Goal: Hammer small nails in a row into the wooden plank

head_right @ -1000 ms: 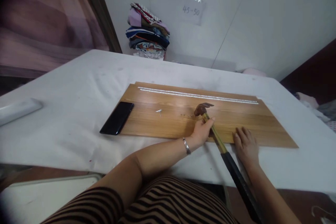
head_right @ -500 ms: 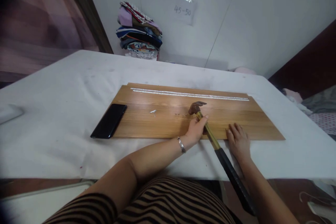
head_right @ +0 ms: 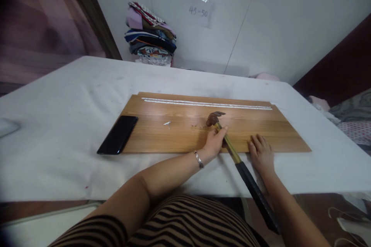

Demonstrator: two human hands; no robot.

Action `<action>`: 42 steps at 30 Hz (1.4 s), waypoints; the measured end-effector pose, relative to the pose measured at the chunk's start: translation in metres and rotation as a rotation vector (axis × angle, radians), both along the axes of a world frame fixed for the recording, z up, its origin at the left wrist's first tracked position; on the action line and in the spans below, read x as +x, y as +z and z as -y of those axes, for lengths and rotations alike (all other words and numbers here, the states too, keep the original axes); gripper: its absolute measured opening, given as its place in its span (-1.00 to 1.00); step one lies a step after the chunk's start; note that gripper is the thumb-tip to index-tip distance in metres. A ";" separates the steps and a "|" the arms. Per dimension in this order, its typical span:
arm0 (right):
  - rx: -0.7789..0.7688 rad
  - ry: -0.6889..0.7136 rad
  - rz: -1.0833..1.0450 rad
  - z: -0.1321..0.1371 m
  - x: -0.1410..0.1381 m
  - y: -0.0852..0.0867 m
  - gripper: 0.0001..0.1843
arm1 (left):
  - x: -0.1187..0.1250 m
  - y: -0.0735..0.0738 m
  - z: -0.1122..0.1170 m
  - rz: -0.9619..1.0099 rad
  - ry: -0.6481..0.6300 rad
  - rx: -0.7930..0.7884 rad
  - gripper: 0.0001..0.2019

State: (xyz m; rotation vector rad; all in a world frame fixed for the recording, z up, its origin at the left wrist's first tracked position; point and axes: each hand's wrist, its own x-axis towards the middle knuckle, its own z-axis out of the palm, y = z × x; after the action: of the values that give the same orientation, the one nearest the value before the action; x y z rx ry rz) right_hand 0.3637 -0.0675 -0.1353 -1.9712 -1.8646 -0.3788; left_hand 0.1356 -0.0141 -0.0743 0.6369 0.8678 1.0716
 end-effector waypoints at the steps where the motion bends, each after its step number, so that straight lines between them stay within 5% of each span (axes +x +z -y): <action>1: 0.002 0.002 -0.002 0.000 0.000 0.001 -0.48 | 0.000 0.000 0.000 -0.005 -0.003 0.019 -0.63; 42: -0.008 -0.014 -0.015 0.000 -0.001 0.002 -0.43 | 0.001 -0.004 0.001 -0.046 -0.009 0.100 -0.59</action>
State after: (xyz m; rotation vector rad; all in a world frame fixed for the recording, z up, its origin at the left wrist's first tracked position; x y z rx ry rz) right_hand 0.3629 -0.0674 -0.1335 -1.9881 -1.8472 -0.3601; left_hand 0.1364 -0.0150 -0.0786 0.7512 0.8544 1.1011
